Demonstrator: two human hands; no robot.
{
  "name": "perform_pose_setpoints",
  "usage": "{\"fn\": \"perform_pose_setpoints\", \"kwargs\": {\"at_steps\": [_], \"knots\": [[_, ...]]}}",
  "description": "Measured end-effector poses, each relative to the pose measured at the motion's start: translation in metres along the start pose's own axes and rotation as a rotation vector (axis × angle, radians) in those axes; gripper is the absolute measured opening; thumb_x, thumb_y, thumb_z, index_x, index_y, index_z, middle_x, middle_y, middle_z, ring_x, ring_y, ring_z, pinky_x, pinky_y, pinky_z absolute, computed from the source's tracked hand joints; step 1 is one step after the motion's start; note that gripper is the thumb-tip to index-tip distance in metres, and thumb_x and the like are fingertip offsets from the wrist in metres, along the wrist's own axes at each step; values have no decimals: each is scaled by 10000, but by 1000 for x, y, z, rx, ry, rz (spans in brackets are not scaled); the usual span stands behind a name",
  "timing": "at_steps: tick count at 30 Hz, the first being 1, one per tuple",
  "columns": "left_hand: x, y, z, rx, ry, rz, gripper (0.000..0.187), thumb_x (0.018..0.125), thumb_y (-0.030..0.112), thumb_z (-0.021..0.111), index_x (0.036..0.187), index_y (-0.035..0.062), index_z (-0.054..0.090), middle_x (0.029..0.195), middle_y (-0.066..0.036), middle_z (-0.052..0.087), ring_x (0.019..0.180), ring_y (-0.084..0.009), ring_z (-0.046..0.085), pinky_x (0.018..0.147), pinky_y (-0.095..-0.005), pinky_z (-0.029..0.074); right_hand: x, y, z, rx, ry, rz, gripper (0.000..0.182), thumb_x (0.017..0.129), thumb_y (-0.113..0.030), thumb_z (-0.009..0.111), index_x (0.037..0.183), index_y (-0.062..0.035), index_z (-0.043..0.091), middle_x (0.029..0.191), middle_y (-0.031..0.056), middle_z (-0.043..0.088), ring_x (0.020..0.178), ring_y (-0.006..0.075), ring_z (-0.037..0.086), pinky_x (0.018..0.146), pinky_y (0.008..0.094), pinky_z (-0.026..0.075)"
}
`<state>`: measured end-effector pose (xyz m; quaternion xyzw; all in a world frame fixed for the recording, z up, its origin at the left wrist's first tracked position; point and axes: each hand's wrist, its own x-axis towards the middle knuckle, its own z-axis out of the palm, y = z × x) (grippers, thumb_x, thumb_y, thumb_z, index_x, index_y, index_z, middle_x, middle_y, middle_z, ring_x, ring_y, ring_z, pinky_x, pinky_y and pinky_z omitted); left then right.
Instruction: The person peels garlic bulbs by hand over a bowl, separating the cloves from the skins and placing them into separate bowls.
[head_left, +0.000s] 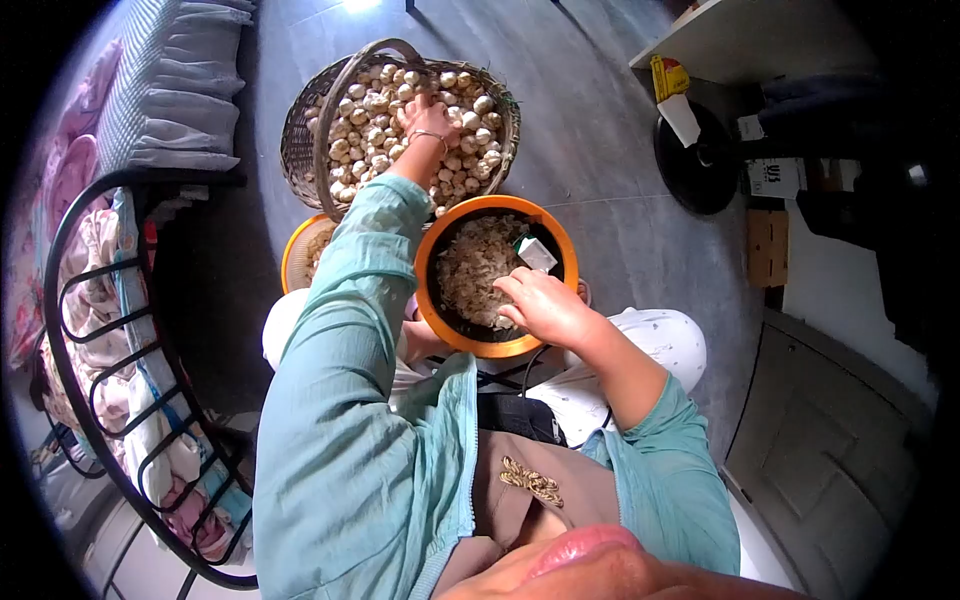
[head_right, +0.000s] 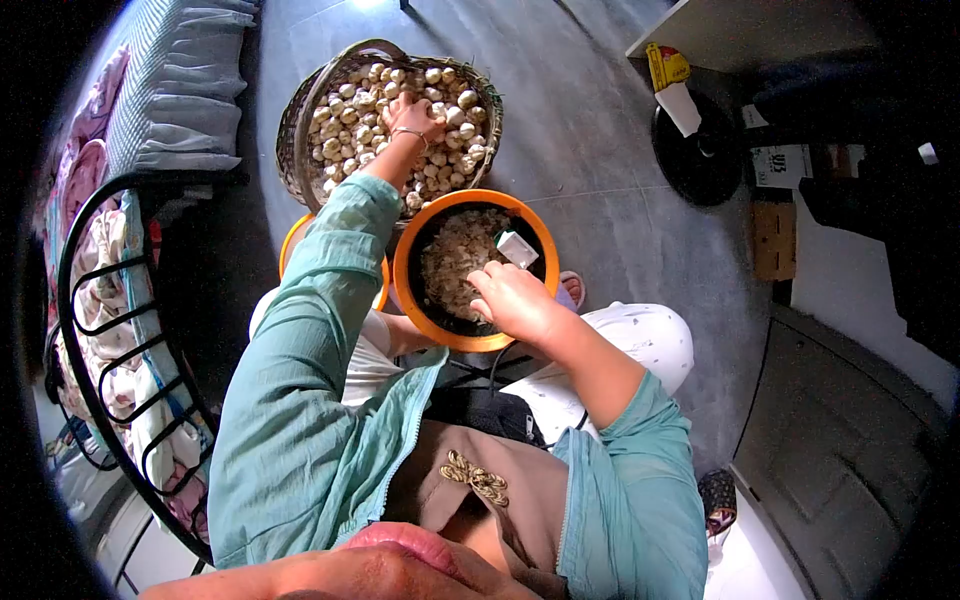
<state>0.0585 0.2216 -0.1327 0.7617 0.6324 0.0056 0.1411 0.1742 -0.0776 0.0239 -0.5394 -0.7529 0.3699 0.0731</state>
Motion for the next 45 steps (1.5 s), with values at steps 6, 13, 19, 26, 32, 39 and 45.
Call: {"fn": "perform_pose_setpoints", "kwargs": {"at_steps": [6, 13, 19, 26, 32, 39, 45], "knots": [[-21, -26, -15, -354, 216, 208, 515, 642, 514, 658, 978, 123, 663, 1159, -115, 501, 1144, -283, 388, 970, -420, 259, 7, 6, -1, 36, 87, -8, 313, 802, -247, 592, 1044, -55, 544, 952, 174, 563, 909, 337, 562, 781, 419, 451], [-110, 1, -105, -1095, -555, 143, 306, 859, 338, 576, 976, 57, 546, 810, -19, 582, 643, -76, 546, 564, -229, 468, 29, 20, -11, 407, 563, 64, 388, 801, -201, 585, 1153, -66, 494, 1007, 151, 571, 901, 277, 567, 813, 355, 449], [-219, 11, -136, -975, -590, 275, 317, 907, 364, 482, 976, 62, 548, 670, -2, 547, 520, -79, 516, 453, -211, 419, 21, -1, -23, 1079, 295, 4, 553, 828, -222, 642, 1290, -57, 388, 991, 50, 566, 821, 107, 565, 700, 248, 487], [-291, 14, -104, -1135, -327, 253, 388, 930, 371, 383, 909, 23, 552, 617, -19, 529, 451, -86, 462, 398, -234, 358, -3, -21, 0, 991, 156, -81, 399, 813, -203, 653, 1128, -17, 493, 877, 33, 579, 748, 93, 550, 652, 230, 469], [-298, 23, -99, -967, -145, 252, 375, 941, 340, 368, 908, 34, 582, 781, -56, 607, 643, -152, 568, 540, -271, 447, -14, -19, 7, 890, 240, -100, 438, 772, -184, 693, 1113, -2, 488, 948, 62, 584, 833, 113, 559, 742, 263, 471], [-275, 16, -55, -1530, -645, -45, 324, 918, 344, 437, 928, 63, 599, 722, -17, 581, 571, -98, 536, 425, -222, 392, -20, -16, 14, 920, 322, -132, 454, 756, -149, 704, 1119, -42, 454, 957, 51, 545, 875, 127, 538, 801, 274, 453], [-247, 4, -7, -759, -322, 288, 465, 881, 485, 437, 946, 46, 578, 735, -46, 587, 669, -168, 595, 677, -341, 500, -19, 2, 24, 629, 534, -2, 420, 751, -101, 696, 1096, -75, 459, 927, 38, 539, 836, 117, 546, 765, 269, 460]]}}
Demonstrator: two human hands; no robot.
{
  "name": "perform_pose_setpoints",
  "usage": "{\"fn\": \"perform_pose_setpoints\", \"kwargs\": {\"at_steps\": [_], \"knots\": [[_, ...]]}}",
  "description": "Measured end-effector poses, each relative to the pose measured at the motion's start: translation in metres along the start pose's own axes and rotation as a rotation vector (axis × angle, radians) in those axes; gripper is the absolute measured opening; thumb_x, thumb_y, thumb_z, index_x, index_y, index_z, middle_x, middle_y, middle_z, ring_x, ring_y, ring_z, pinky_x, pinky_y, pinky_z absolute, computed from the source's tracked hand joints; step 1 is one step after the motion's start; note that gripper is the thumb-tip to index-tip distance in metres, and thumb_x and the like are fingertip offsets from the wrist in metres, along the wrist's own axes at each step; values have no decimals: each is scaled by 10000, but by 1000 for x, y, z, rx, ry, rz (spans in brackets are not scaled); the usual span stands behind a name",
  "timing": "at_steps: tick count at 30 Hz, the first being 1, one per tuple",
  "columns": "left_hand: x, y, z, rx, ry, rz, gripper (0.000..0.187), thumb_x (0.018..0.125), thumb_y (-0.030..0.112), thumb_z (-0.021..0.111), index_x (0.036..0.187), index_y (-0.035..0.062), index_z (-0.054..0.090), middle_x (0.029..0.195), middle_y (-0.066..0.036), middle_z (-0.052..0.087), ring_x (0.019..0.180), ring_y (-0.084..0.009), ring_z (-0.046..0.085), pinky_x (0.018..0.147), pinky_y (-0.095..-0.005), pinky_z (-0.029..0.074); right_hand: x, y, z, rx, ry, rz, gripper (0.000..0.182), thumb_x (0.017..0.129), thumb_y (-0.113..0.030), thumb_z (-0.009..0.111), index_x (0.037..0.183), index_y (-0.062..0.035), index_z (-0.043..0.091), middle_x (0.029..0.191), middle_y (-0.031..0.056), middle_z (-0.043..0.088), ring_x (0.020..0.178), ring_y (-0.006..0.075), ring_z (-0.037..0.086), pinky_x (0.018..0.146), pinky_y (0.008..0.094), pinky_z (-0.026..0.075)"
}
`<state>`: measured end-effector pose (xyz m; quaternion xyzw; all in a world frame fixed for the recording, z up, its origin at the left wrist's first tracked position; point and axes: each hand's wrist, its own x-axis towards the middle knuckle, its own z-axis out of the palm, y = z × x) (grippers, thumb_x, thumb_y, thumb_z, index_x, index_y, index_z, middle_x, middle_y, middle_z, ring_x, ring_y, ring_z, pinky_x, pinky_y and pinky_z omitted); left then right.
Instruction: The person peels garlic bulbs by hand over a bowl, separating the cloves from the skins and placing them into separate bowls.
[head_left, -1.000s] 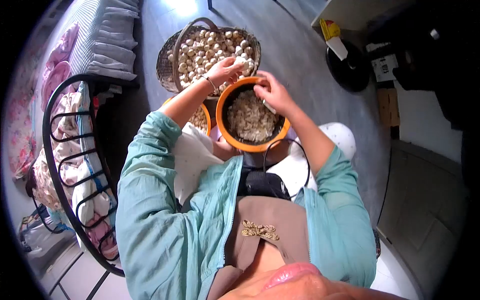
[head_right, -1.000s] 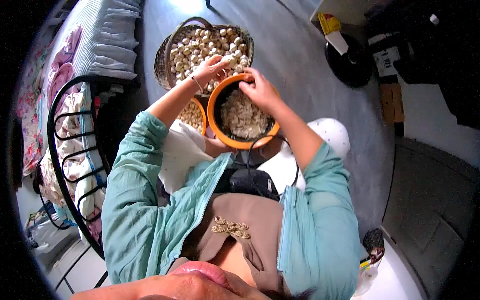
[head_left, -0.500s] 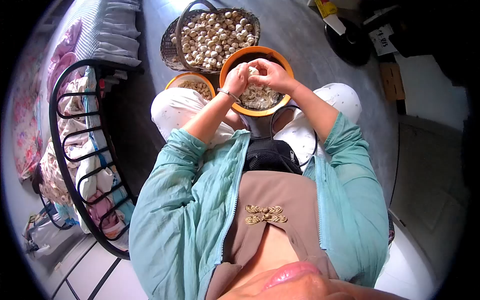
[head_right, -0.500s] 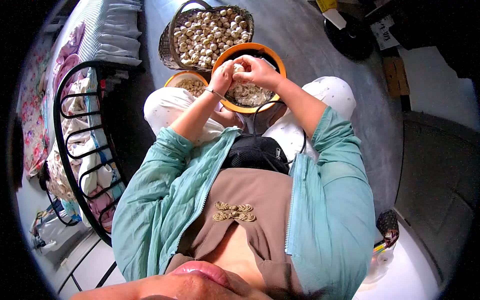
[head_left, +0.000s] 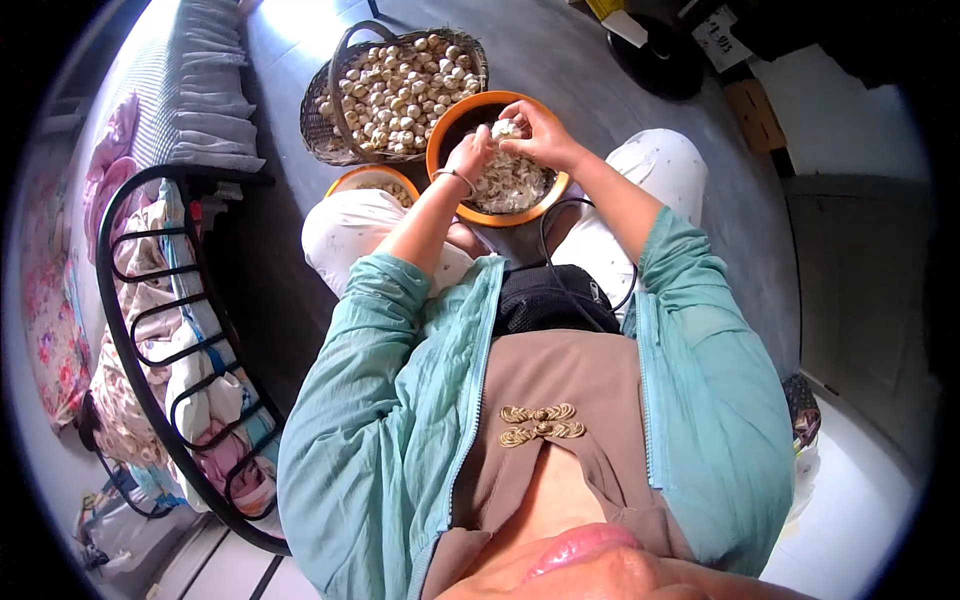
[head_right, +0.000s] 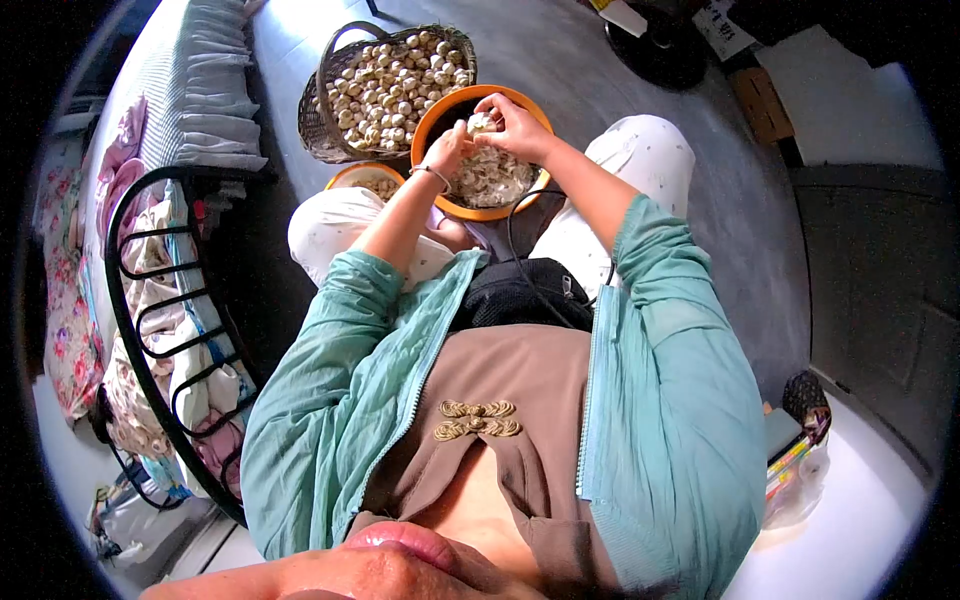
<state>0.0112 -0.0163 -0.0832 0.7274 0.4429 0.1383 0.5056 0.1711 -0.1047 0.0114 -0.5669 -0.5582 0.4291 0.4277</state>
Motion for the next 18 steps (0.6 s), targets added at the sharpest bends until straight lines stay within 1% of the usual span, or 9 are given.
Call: {"fn": "perform_pose_setpoints", "kwargs": {"at_steps": [2, 4, 6, 7, 8, 10, 11, 13, 18], "knots": [[-35, 69, -18, -649, -260, -411, 538, 868, 565, 407, 961, 60, 568, 722, -44, 565, 658, -178, 593, 651, -341, 500, -2, 3, 2, 24, 10, -8, 410, 734, -133, 716, 1056, -75, 470, 900, 39, 551, 808, 123, 547, 736, 276, 457], [-40, 77, -16, -639, -280, -379, 563, 855, 607, 390, 962, 81, 559, 690, -23, 534, 606, -164, 573, 578, -315, 492, -7, -3, 5, -82, 29, 73, 338, 740, -140, 682, 987, -64, 466, 784, 76, 554, 745, 168, 552, 699, 312, 455], [-41, 73, -12, -483, -387, -171, 532, 853, 597, 408, 941, 94, 555, 663, -11, 510, 546, -144, 548, 499, -284, 469, -7, 13, 10, -156, 21, 7, 293, 750, -145, 668, 940, -65, 460, 748, 83, 557, 711, 165, 550, 671, 317, 452], [-44, 72, -8, -493, -317, -163, 487, 878, 558, 399, 919, 96, 548, 636, -4, 486, 465, -111, 464, 414, -249, 383, -7, 21, 12, -90, 2, 20, 285, 752, -145, 663, 933, -69, 457, 759, 76, 565, 712, 162, 549, 664, 318, 449], [-45, 69, -10, -491, -318, -162, 487, 878, 558, 399, 919, 96, 548, 636, -4, 486, 465, -111, 464, 414, -249, 383, -6, 29, 14, -22, -18, 31, 277, 754, -146, 659, 926, -73, 454, 771, 70, 574, 713, 160, 548, 657, 320, 447], [-49, 74, -17, -645, -434, -204, 436, 909, 504, 373, 885, 104, 543, 594, 15, 427, 420, -86, 359, 381, -232, 284, -9, 19, 14, 94, -34, 75, 215, 813, -162, 622, 938, -77, 469, 775, 49, 581, 688, 137, 556, 630, 297, 457], [-53, 78, -15, -699, -370, -264, 413, 927, 467, 349, 835, 108, 532, 569, 32, 367, 408, -78, 275, 382, -228, 218, -10, 14, 13, 233, -32, 163, 169, 846, -173, 590, 933, -77, 481, 766, 38, 579, 667, 120, 558, 606, 280, 462], [-56, 77, -13, -684, -360, -248, 412, 927, 468, 349, 815, 109, 517, 567, 35, 353, 408, -78, 274, 382, -230, 221, -7, 21, 12, 404, -1, 225, 123, 917, -197, 501, 915, -75, 517, 735, 23, 575, 608, 80, 557, 544, 238, 471], [-55, 76, -7, -562, -215, -198, 413, 923, 485, 343, 802, 114, 479, 578, 34, 362, 440, -91, 327, 392, -240, 300, -6, 32, 15, 458, 37, 309, 156, 911, -232, 512, 938, -81, 539, 732, 10, 572, 595, 76, 542, 541, 234, 467]]}}
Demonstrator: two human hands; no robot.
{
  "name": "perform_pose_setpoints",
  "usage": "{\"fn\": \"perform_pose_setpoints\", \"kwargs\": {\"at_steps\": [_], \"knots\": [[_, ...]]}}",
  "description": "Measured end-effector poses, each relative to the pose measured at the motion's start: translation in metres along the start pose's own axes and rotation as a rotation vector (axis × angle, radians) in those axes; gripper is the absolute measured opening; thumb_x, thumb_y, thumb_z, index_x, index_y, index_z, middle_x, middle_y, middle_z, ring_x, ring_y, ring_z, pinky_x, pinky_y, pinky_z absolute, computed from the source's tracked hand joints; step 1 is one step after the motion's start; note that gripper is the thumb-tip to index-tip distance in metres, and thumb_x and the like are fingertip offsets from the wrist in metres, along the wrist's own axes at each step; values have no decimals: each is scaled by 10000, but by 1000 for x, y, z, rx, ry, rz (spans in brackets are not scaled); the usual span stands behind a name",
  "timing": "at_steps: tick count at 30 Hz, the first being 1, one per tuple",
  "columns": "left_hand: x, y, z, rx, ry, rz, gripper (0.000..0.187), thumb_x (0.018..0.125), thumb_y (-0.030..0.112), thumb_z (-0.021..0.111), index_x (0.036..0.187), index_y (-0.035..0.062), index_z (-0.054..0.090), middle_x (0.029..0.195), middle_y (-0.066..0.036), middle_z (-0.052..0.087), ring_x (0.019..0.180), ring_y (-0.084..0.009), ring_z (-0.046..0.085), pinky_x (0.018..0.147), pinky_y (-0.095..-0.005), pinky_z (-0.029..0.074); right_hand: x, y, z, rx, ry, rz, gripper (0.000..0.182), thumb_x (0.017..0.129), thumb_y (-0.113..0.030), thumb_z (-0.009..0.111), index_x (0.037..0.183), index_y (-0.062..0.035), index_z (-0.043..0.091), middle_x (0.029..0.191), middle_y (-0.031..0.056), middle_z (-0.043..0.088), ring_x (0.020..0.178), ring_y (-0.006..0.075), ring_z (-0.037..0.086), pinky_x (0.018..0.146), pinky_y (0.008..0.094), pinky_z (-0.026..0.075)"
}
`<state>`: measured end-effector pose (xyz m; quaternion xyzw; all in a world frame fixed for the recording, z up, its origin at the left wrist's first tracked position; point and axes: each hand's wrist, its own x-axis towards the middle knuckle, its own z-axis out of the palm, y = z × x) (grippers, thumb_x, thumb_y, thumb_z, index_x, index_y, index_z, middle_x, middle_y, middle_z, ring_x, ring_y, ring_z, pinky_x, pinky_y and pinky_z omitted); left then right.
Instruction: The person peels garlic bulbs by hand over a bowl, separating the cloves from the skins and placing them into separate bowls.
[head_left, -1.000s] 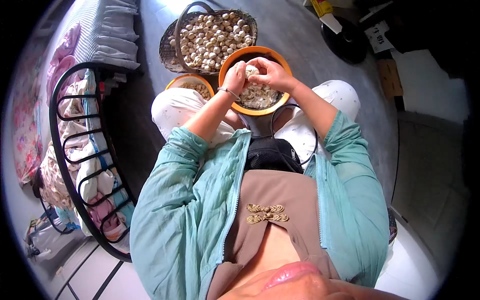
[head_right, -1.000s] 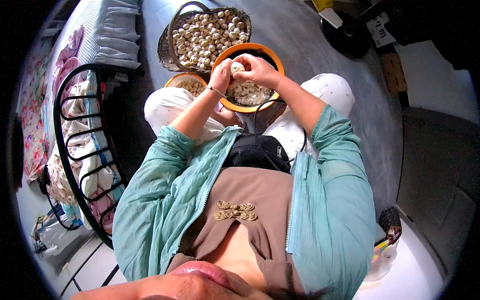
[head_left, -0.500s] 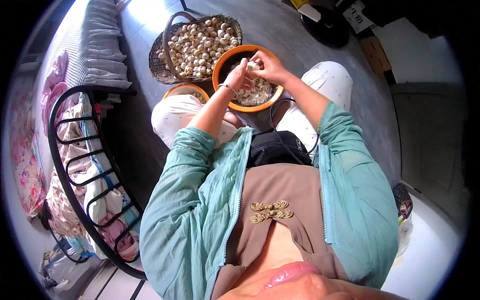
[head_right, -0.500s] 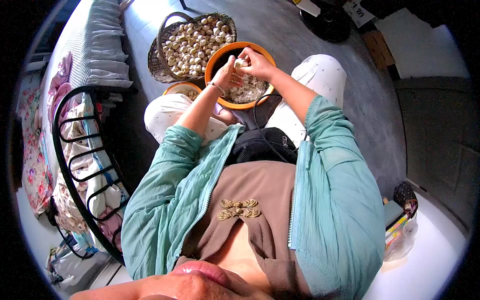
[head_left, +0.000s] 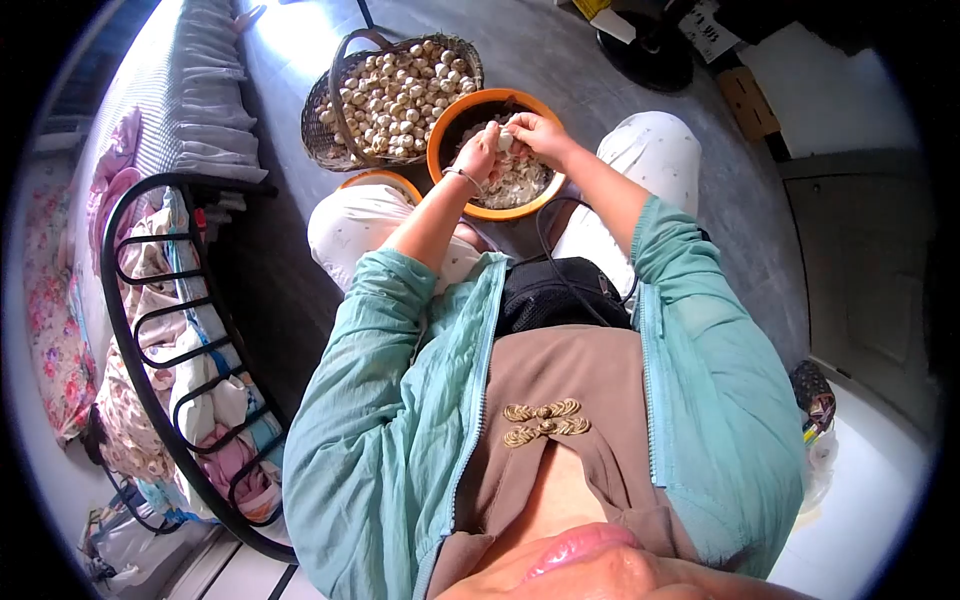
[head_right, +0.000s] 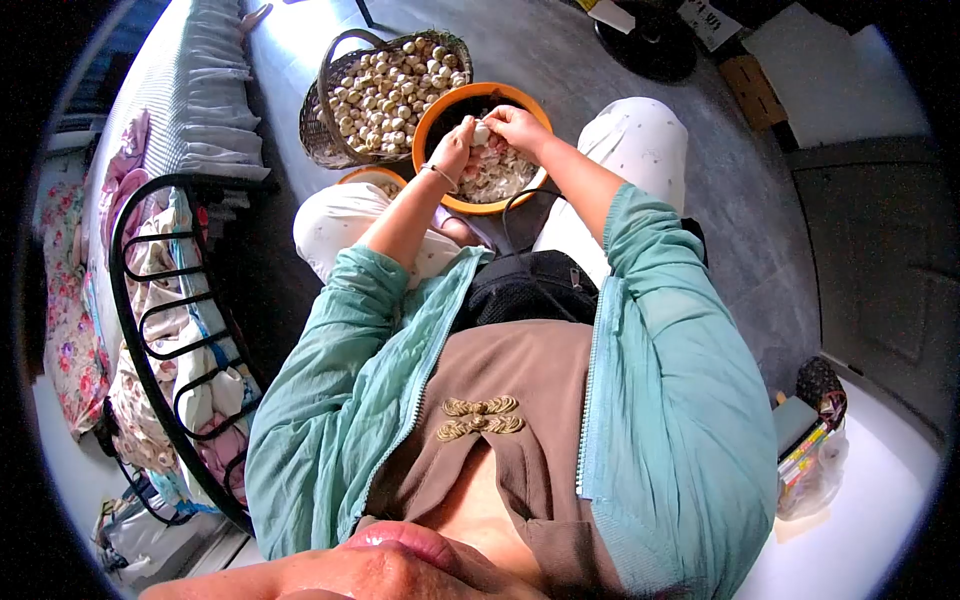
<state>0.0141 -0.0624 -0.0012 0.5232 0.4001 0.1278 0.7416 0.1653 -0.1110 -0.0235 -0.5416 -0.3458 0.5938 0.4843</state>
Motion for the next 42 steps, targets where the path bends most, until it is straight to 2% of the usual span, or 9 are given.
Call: {"fn": "perform_pose_setpoints", "kwargs": {"at_steps": [5, 8, 15, 22, 24, 28, 30, 35, 42], "knots": [[9, -13, -3, 58, 45, 102, 396, 925, 465, 354, 821, 108, 489, 594, 32, 388, 455, -91, 362, 407, -243, 346, -9, -15, 14, -28, 93, 154, 308, 892, -342, 534, 1108, -124, 553, 875, -13, 564, 687, 61, 521, 580, 214, 456], [14, -20, -9, 40, 2, 140, 368, 936, 424, 354, 839, 99, 497, 613, 30, 416, 466, -84, 379, 417, -243, 373, -17, -23, 15, -95, -54, 90, 339, 886, -354, 541, 1132, -121, 547, 886, -10, 563, 711, 63, 530, 608, 209, 465], [12, -13, -5, 56, -110, 219, 318, 918, 291, 388, 965, 23, 552, 693, -15, 548, 519, -89, 501, 470, -259, 505, -13, -21, 13, 45, -43, 68, 307, 921, -291, 483, 1129, -74, 543, 927, 43, 601, 759, 114, 608, 703, 250, 529], [3, -3, -4, 350, 28, 224, 338, 896, 291, 419, 944, -20, 545, 703, -83, 575, 522, -154, 572, 442, -293, 514, -12, -18, 19, -62, -102, 18, 304, 927, -308, 466, 1119, -86, 545, 909, 32, 611, 724, 105, 607, 628, 236, 520], [-1, -3, -3, 476, 174, 266, 376, 905, 318, 401, 928, -31, 541, 699, -111, 576, 490, -168, 567, 433, -299, 510, -10, -15, 19, 8, -82, 37, 293, 925, -321, 468, 1096, -98, 551, 868, 13, 605, 685, 90, 590, 598, 226, 509], [3, -7, -10, 529, 114, 307, 342, 927, 312, 397, 1014, -1, 503, 835, -92, 578, 603, -179, 609, 428, -297, 505, -7, -7, 17, 32, -32, -21, 274, 937, -323, 434, 1077, -114, 543, 820, -5, 560, 642, 69, 533, 542, 210, 465], [14, -16, -13, 29, 82, 214, 351, 932, 331, 395, 1049, 15, 494, 838, -81, 578, 617, -168, 607, 434, -306, 511, 2, -3, 13, 43, -32, -26, 264, 939, -315, 425, 1062, -114, 543, 816, -4, 558, 627, 68, 524, 523, 212, 451], [13, -12, -15, 59, 2, 166, 341, 932, 330, 400, 1071, 32, 488, 853, -70, 583, 669, -161, 613, 486, -325, 540, 1, -5, 10, 61, -14, 1, 254, 940, -312, 410, 1026, -116, 545, 799, -4, 549, 591, 62, 499, 486, 208, 410], [9, -5, -17, -307, -82, 76, 255, 926, 273, 434, 1012, 52, 527, 819, -62, 584, 676, -171, 607, 637, -322, 551, -10, -25, 16, 155, 45, 88, 252, 919, -353, 462, 978, -121, 542, 734, -23, 532, 565, 52, 468, 477, 178, 377]]}}
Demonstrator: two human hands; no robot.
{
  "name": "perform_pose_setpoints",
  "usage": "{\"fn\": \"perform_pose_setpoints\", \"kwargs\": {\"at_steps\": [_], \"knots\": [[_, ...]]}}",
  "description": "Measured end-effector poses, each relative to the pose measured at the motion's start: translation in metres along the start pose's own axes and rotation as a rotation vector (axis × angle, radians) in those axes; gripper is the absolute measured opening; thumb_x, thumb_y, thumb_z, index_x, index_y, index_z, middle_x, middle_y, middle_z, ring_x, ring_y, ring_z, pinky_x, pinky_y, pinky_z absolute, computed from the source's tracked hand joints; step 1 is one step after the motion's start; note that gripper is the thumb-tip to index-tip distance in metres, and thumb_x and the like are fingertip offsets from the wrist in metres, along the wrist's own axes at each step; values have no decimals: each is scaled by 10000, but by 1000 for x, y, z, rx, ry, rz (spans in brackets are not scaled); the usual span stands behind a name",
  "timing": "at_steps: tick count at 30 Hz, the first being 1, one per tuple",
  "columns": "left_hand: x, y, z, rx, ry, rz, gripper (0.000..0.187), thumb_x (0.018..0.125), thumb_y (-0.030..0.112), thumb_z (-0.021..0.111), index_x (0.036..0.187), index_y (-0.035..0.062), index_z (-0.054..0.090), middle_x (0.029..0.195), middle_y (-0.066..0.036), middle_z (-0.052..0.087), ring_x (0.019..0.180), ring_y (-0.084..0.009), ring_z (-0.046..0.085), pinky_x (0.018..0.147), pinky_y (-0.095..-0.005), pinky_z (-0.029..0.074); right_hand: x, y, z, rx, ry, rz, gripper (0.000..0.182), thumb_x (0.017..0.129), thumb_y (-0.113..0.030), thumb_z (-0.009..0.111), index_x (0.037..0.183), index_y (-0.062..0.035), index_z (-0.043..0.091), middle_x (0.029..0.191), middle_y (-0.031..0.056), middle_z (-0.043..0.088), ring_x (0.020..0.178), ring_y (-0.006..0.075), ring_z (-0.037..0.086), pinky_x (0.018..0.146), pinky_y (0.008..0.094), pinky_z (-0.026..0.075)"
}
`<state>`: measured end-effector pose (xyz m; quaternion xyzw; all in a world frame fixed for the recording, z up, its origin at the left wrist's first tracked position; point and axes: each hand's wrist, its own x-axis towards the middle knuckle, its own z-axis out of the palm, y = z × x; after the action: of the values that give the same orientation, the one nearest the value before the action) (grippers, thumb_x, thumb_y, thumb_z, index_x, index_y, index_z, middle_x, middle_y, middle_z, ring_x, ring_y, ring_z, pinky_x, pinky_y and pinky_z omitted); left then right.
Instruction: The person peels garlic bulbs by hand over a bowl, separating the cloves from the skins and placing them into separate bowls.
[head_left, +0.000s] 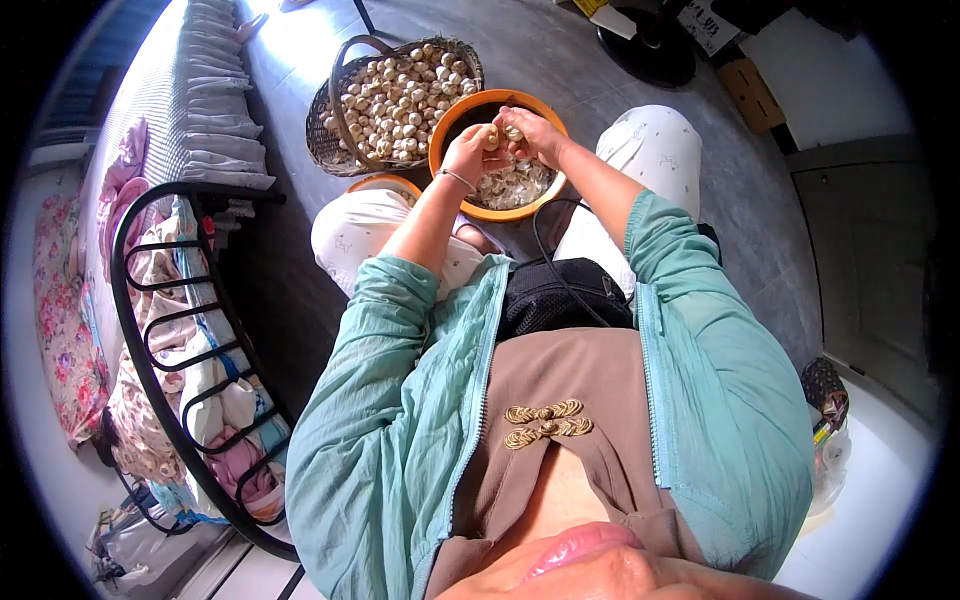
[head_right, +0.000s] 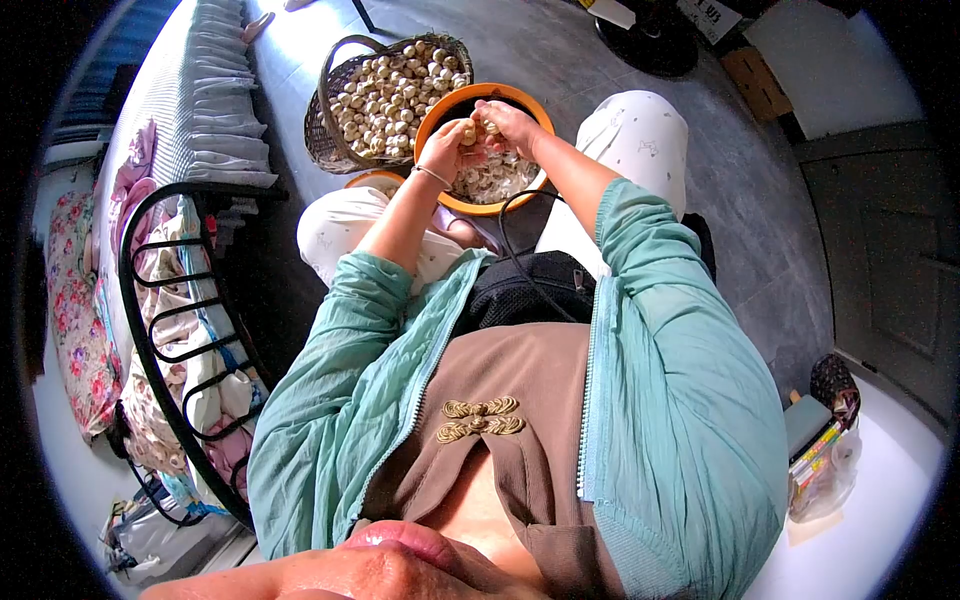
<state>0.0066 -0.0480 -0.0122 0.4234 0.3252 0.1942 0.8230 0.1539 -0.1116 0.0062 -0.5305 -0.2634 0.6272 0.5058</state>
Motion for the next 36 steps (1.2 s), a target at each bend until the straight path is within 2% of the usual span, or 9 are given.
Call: {"fn": "perform_pose_setpoints", "kwargs": {"at_steps": [2, 4, 5, 8, 11, 14, 18, 24, 36], "knots": [[3, -2, -4, -17, -39, -22, 237, 927, 260, 454, 976, 47, 547, 816, -53, 582, 700, -163, 599, 641, -325, 546, -2, -1, 1, -28, 16, 17, 246, 906, -357, 500, 964, -121, 539, 713, -27, 529, 556, 50, 458, 471, 176, 366], [6, -3, -8, 17, -45, -34, 234, 923, 264, 469, 962, 49, 554, 813, -49, 580, 705, -160, 596, 636, -323, 540, -1, 3, -1, -230, -62, -110, 246, 868, -340, 574, 951, -113, 533, 684, -35, 522, 543, 46, 442, 465, 182, 351], [8, -4, -10, 49, -51, -47, 232, 918, 267, 485, 949, 51, 562, 811, -46, 579, 711, -157, 592, 631, -321, 534, 1, 4, -1, -195, -56, -105, 239, 853, -307, 604, 951, -100, 535, 670, -32, 524, 535, 45, 438, 455, 188, 337], [9, -5, -13, -96, -132, -38, 266, 932, 281, 451, 984, 41, 555, 843, -62, 594, 705, -152, 589, 611, -292, 515, 8, 9, -6, -171, -37, -108, 235, 855, -295, 604, 963, -94, 548, 741, 0, 571, 602, 63, 502, 515, 203, 412], [11, -5, -18, -335, -174, -145, 323, 943, 308, 404, 996, 21, 541, 869, -95, 605, 732, -178, 598, 647, -300, 515, 3, 6, -4, -99, -3, -122, 227, 859, -290, 599, 956, -89, 557, 718, -4, 574, 598, 61, 512, 500, 195, 411], [9, 0, -15, -381, -185, -129, 355, 951, 311, 362, 1009, 4, 530, 910, -124, 613, 759, -201, 605, 673, -299, 513, 10, 10, -7, -78, 58, -128, 219, 866, -288, 589, 950, -88, 558, 706, -6, 576, 583, 58, 515, 483, 193, 413], [8, 2, -12, -293, -234, -64, 263, 917, 148, 409, 1083, -26, 515, 947, -130, 614, 794, -190, 607, 716, -295, 515, 12, 7, -9, -31, 55, -108, 210, 867, -287, 588, 940, -92, 559, 701, -37, 554, 574, 23, 495, 498, 169, 411], [6, 4, -7, -195, -174, 6, 236, 888, 39, 403, 1083, -42, 509, 981, -139, 606, 804, -194, 610, 763, -315, 519, 10, 3, -8, -35, 180, -141, 202, 858, -263, 595, 945, -81, 589, 700, -16, 580, 541, 34, 490, 459, 171, 401], [12, -2, -19, -239, -130, -112, 249, 887, 153, 396, 982, -11, 556, 951, -131, 614, 806, -203, 609, 744, -330, 524, 8, 4, -5, -98, -15, -128, 187, 884, -259, 548, 950, -88, 588, 739, -19, 610, 609, 40, 528, 530, 186, 409]]}}
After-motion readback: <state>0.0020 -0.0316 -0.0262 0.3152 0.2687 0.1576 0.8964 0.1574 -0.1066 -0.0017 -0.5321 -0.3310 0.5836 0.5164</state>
